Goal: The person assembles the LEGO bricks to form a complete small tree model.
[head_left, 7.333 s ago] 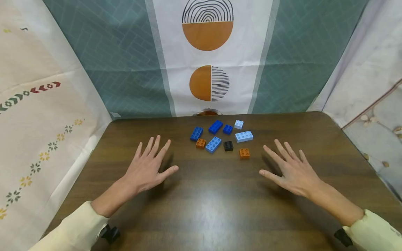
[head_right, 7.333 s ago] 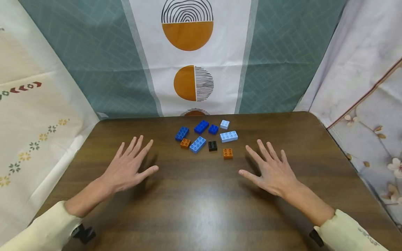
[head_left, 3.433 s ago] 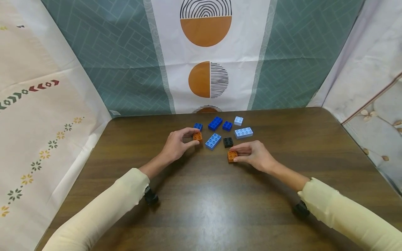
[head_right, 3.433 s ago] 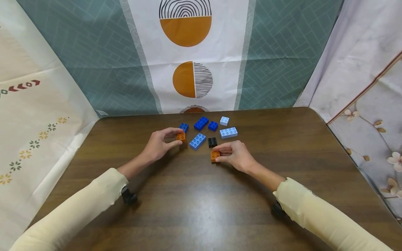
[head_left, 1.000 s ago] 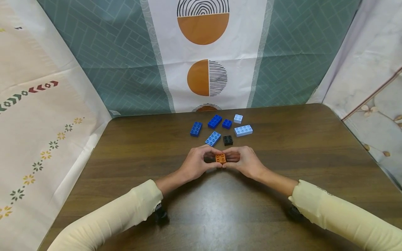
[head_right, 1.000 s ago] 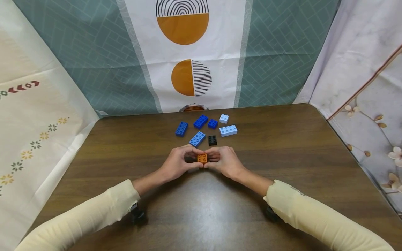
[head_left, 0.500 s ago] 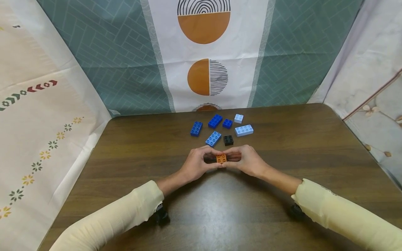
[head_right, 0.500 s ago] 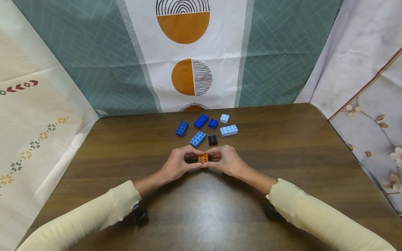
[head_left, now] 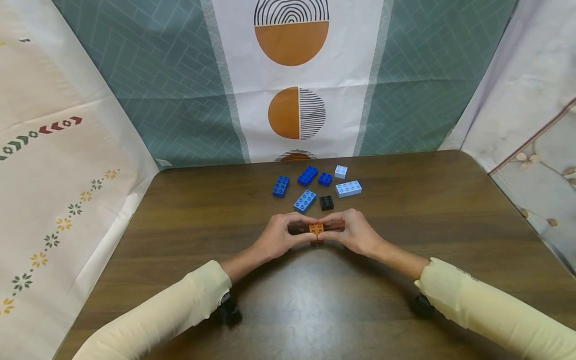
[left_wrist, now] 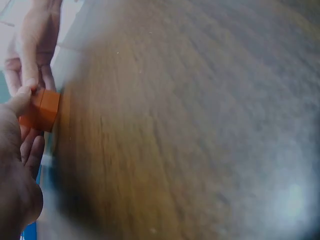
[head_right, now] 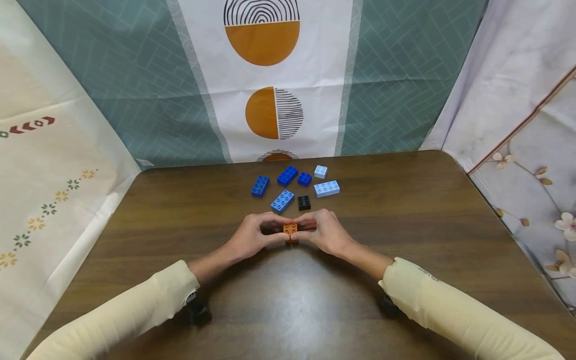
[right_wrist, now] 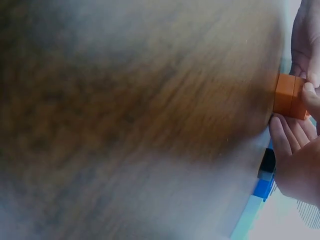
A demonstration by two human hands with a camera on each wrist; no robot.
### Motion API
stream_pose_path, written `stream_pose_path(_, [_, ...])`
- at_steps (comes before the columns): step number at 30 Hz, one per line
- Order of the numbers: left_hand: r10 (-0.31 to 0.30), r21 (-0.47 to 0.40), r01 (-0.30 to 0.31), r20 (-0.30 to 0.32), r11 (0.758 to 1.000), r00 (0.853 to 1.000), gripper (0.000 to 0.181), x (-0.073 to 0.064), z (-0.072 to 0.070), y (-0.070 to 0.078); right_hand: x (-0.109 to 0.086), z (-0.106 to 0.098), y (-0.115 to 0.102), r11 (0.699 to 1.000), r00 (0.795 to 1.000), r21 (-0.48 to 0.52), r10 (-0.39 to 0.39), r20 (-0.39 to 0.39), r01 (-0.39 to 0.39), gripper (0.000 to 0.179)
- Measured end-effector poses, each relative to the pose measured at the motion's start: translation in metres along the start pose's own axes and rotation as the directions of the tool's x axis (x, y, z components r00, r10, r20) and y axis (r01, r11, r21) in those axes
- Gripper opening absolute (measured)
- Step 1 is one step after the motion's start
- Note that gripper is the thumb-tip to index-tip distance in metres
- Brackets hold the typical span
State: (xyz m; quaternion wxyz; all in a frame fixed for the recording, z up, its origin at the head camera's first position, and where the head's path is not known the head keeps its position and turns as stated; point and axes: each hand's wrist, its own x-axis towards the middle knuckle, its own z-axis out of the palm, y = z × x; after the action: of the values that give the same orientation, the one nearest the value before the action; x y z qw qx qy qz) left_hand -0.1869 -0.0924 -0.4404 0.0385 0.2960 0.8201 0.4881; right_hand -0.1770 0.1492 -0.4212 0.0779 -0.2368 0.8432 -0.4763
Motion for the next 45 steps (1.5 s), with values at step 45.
stream_pose_path(45, [-0.042,-0.032,0.042,-0.016,0.999,0.999,0.033,-0.001,0.002,0.0,0.044,-0.038,0.036,0.975,0.989,0.181,0.142,-0.044,-0.132,0.066])
